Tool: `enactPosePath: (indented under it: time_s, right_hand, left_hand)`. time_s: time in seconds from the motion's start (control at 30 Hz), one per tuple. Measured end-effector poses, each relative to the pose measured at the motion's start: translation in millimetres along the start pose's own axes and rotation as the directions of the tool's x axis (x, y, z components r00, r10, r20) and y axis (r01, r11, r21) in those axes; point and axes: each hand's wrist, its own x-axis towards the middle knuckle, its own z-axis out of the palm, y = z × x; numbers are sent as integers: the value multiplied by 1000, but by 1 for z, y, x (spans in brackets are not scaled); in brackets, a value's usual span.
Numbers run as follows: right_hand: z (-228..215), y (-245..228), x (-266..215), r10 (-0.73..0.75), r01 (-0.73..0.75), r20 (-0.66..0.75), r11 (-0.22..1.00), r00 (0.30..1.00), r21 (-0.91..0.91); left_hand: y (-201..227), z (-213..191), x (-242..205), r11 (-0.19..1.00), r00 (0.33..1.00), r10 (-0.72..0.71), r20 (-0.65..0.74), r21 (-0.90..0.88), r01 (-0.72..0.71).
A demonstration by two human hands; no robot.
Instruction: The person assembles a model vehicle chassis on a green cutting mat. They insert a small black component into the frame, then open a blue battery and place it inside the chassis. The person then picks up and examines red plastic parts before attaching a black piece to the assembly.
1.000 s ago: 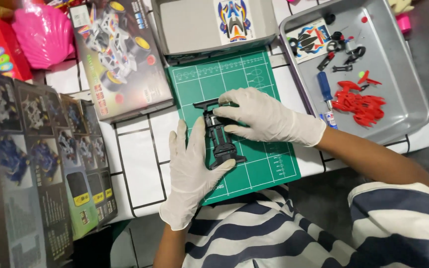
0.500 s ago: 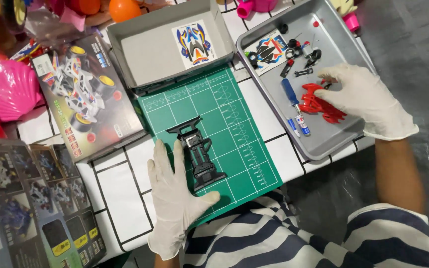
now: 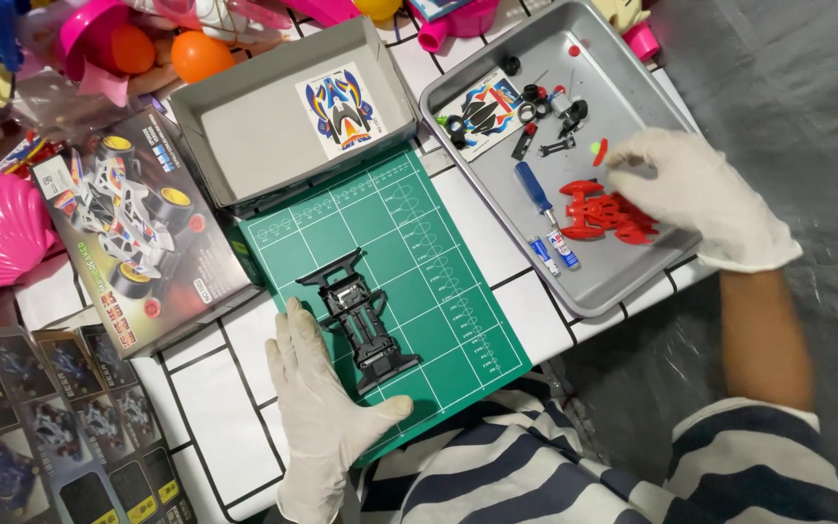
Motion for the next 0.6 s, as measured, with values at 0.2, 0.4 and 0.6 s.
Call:
enactPosePath:
  time_s: [0.2,0.4,0.6]
  right_hand:
    - [18,12,62,-115,124,-141,991,983,50]
    - [26,22,89,-212,241,-334,969,918,48]
    - [33,14,109,-239,270,-209,953,948,137]
  left_hand:
    - [6,-3,2,999,999,-45,-13,-30,45]
    - [3,-2,2,995,996,-92,6,-47,93]
    - [3,-3,1,990,991,-126,43,-63,129]
